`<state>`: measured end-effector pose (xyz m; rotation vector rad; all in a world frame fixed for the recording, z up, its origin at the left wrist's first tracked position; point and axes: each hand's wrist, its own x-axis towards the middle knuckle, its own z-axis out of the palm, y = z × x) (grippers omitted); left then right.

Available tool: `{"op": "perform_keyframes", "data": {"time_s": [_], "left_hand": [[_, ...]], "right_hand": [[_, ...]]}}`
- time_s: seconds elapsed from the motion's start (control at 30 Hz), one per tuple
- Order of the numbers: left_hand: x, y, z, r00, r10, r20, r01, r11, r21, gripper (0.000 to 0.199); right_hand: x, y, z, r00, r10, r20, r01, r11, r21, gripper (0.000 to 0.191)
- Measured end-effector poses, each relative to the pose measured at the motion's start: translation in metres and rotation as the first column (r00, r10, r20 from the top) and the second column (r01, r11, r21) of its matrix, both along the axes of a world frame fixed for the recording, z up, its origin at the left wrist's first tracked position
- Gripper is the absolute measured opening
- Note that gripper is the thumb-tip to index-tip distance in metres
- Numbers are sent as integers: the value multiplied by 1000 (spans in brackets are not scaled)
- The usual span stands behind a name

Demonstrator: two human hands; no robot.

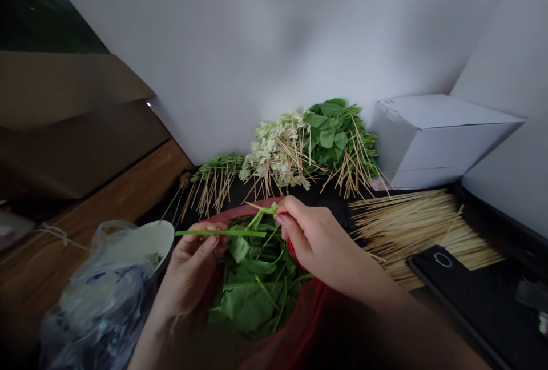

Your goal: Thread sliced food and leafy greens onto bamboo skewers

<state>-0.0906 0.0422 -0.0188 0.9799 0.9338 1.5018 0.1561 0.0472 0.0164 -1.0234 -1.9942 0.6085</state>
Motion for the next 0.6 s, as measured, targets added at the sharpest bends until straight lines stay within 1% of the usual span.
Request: {"op": "perform_keyframes", "data": {"time_s": [0.07, 0.17, 0.23, 0.3, 0.37, 0.4, 0.5, 0.6], "left_hand": [[2, -4, 0, 1000, -12, -12, 12, 999, 53, 17], [3, -11, 0, 997, -77, -16, 78, 993, 84, 13], [3, -15, 1, 986, -162, -39, 165, 982, 97, 12], [2, -17, 2, 962, -262, -80, 270, 957, 108, 12], [3, -19, 3, 933, -341, -112, 354, 927, 124, 16], [3, -19, 3, 925, -361, -118, 375, 917, 135, 18], [5, -20, 5, 916, -386, -109, 400, 904, 153, 20], [7, -23, 8, 926, -367, -86, 375, 920, 115, 15]], "right_hand": [[-4, 0, -4, 999, -15, 31, 16, 999, -32, 19], [-11, 0, -8, 998, 19, 63, -14, 996, -83, 16], [-15, -1, -11, 998, 50, 47, -44, 992, -121, 14], [-17, -1, -14, 997, 72, 15, -70, 989, -132, 13], [-18, 1, -18, 998, 65, 6, -64, 992, -112, 15], [-18, 2, -19, 999, 52, 12, -51, 994, -95, 18], [-17, 7, -22, 999, 21, 39, -18, 998, -54, 20], [-16, 11, -20, 1000, 3, 28, -2, 1000, -24, 24]]}}
